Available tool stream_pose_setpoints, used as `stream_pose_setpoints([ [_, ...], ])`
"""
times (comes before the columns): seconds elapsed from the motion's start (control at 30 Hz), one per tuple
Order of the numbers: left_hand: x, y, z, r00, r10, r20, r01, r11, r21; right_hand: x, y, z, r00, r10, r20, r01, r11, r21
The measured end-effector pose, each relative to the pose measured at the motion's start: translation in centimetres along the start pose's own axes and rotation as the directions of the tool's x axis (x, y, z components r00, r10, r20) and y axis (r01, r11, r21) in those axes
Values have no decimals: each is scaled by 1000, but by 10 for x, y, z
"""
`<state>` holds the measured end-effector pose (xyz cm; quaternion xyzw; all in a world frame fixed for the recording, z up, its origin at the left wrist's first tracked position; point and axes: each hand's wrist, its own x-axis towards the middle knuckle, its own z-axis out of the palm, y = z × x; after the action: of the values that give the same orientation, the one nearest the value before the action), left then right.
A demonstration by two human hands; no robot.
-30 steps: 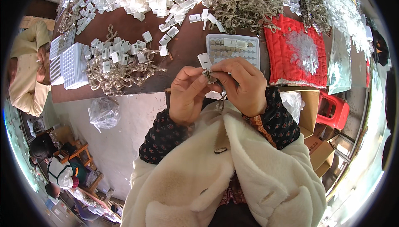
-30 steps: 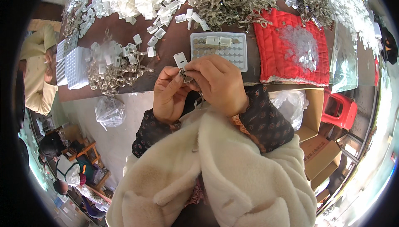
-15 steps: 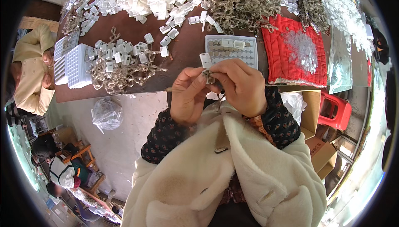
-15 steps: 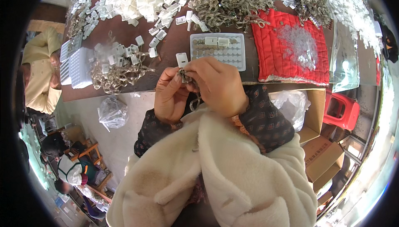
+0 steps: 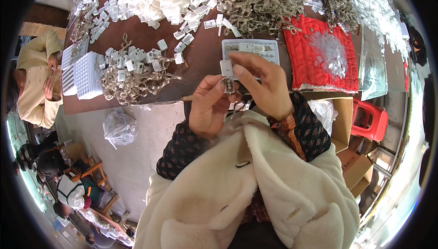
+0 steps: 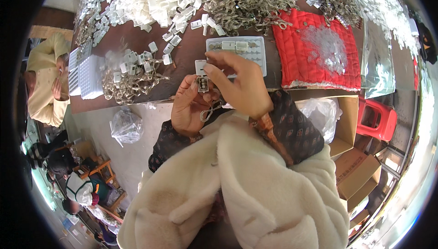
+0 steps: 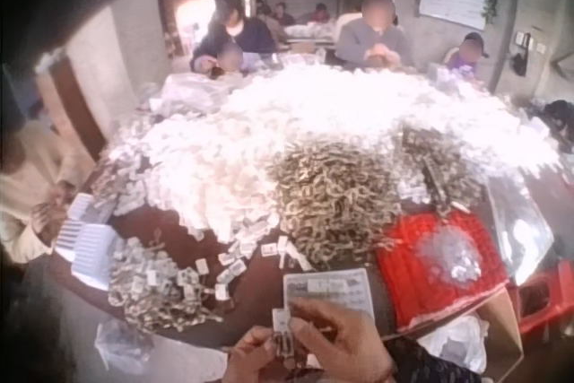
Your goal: The person repeatedly picks small white plastic housings and metal components from a tray, inserts the metal parts into the housings, and uses a lighter to heat-seal the assembly. The person places the finished units on the table and continues the cycle.
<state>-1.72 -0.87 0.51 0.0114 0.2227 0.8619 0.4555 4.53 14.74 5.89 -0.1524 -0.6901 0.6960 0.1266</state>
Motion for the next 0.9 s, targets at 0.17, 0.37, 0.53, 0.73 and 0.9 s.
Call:
stream_pose_setpoints([
  [0.17, -3, -2, 2, 999, -49, 9, 48, 998, 36, 3, 3, 2, 992, 123, -3, -122, 987, 104],
  [0.37, -4, -4, 10, 1000, -18, -20, 18, 1000, 0, 0, 4, -3, 855, -488, 175, 496, 869, 3],
  [0.53, -9, -2, 16, 999, -53, -9, 52, 994, -100, 5, 12, 1, 708, -691, 145, 706, 690, -158],
  [0.73, -3, -15, 20, 993, -118, 3, 117, 989, -90, 0, 20, -3, 672, -741, 22, 737, 665, -122],
  [0.9, 4, -21, 17, 984, -171, -45, 172, 985, 3, -25, 21, -35, 718, -671, 184, 686, 638, -350],
])
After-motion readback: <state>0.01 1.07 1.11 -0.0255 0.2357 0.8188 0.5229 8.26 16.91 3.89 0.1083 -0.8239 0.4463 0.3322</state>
